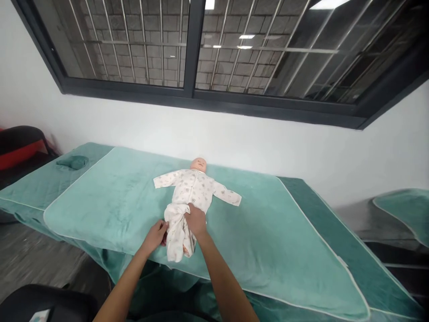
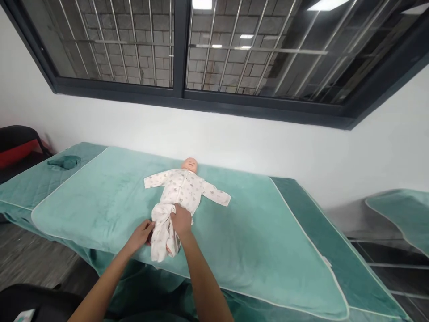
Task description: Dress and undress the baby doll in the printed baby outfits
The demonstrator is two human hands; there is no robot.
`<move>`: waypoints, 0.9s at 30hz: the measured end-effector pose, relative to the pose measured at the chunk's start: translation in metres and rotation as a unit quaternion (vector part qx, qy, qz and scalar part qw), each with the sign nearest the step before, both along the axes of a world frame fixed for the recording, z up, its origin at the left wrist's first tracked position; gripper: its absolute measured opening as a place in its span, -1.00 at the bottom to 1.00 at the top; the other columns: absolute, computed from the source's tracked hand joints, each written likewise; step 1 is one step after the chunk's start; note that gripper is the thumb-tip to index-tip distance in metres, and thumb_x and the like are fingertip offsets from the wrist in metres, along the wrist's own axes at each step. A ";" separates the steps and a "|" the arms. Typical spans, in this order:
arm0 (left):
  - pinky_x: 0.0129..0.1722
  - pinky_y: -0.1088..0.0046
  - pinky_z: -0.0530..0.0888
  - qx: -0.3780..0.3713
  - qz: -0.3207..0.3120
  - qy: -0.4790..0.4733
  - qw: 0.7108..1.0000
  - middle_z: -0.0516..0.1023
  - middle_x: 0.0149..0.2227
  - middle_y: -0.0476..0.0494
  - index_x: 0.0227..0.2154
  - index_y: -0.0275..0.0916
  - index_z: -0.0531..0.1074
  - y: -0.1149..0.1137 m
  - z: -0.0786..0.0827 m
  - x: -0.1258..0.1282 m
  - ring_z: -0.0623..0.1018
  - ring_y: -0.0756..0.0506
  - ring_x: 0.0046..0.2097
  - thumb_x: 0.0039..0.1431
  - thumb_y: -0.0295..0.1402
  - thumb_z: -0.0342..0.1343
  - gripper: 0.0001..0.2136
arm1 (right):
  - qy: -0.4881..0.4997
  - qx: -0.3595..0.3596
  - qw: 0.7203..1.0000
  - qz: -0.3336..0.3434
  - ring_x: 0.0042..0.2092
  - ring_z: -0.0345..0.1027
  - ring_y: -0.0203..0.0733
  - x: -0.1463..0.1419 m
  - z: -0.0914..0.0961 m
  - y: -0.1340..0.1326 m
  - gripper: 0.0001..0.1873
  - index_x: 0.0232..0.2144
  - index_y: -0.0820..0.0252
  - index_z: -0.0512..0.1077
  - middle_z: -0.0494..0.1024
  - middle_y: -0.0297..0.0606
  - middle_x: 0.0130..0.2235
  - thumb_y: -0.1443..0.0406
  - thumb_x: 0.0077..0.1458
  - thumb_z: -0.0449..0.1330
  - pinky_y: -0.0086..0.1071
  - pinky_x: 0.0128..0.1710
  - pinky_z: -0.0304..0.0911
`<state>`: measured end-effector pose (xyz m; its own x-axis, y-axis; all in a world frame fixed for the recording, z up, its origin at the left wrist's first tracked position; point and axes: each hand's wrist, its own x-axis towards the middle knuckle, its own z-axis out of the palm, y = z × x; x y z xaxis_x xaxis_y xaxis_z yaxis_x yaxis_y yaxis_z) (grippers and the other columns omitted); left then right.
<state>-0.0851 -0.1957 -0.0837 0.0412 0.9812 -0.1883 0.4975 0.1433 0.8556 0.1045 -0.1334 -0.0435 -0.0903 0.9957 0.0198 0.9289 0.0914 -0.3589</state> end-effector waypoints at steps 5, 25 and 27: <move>-0.37 0.39 0.42 0.019 0.005 -0.066 0.998 0.39 -0.50 0.02 -0.38 -0.18 0.28 -0.024 -0.011 0.006 0.43 -0.06 -0.44 0.33 0.09 -0.18 -0.57 | 0.011 -0.004 1.000 -0.001 -0.17 0.48 -0.09 0.000 -0.003 0.000 -0.85 -0.19 0.13 0.40 0.61 -0.24 -0.25 0.33 0.22 0.06 -0.33 -0.26 0.05; -0.17 0.35 0.37 0.143 0.092 -0.014 0.985 0.46 -0.33 -0.07 -0.29 -0.18 0.31 0.048 -0.011 0.006 0.45 -0.10 -0.26 0.37 -0.13 -0.13 -0.74 | 0.101 -0.047 0.994 -0.005 -0.12 0.46 -0.05 0.010 -0.002 0.002 -0.75 -0.05 0.13 0.36 0.58 -0.22 -0.15 0.30 0.24 0.02 -0.34 -0.23 0.18; -0.21 0.37 0.39 0.139 0.076 -0.037 0.987 0.43 -0.34 -0.03 -0.27 -0.18 0.29 0.032 -0.014 -0.001 0.43 -0.07 -0.30 0.36 -0.06 -0.12 -0.71 | 0.118 -0.056 0.991 0.028 -0.09 0.47 -0.07 0.017 0.003 -0.004 -0.70 -0.01 0.07 0.38 0.59 -0.28 -0.09 0.21 0.21 0.14 -0.37 -0.21 0.21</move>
